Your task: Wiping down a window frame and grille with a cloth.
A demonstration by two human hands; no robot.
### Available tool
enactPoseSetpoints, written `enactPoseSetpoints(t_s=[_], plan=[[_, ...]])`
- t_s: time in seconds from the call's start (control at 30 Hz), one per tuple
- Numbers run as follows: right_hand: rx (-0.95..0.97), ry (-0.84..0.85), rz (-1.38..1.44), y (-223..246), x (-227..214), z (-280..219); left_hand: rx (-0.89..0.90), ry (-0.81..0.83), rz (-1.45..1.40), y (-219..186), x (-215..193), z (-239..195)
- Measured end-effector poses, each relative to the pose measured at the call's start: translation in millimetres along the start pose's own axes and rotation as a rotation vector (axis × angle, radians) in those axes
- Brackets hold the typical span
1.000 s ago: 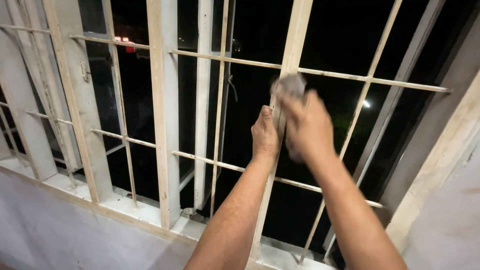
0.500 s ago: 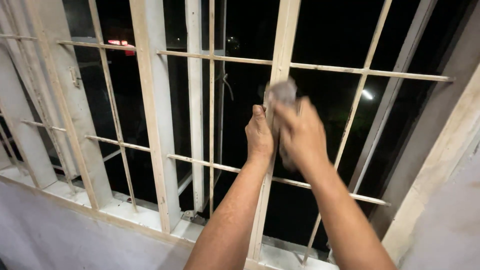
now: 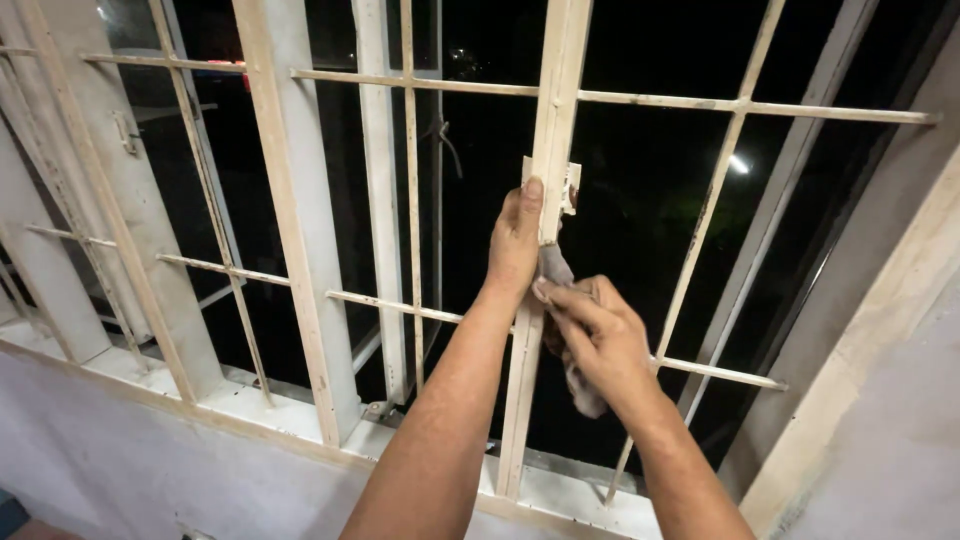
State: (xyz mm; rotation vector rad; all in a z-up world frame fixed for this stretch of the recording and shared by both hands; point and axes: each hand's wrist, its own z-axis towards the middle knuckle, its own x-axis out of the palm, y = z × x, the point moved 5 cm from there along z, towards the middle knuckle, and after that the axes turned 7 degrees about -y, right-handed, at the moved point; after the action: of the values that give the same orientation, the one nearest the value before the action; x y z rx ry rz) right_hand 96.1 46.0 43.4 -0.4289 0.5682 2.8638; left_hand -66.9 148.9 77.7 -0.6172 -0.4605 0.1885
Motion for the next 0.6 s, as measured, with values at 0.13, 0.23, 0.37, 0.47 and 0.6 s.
enactPoseSetpoints(t_s=[0.13, 0.23, 0.37, 0.47, 0.6], plan=[[0.001, -0.097, 0.063, 19, -3, 16, -0.057, 0.087, -0.128, 3, 1, 3], [0.039, -0.188, 0.047, 16, 7, 20, -0.116, 0.060, -0.124, 14, -1, 0], [-0.168, -0.133, -0.150, -3, 14, -6, -0.154, 0.124, -0.352, 35, 6, -1], [-0.085, -0.062, -0.105, -10, 11, -7, -0.123, 0.164, -0.384, 31, 3, -2], [0.065, -0.193, 0.045, 29, 9, 18, -0.293, 0.171, -0.526, 1, 5, -15]])
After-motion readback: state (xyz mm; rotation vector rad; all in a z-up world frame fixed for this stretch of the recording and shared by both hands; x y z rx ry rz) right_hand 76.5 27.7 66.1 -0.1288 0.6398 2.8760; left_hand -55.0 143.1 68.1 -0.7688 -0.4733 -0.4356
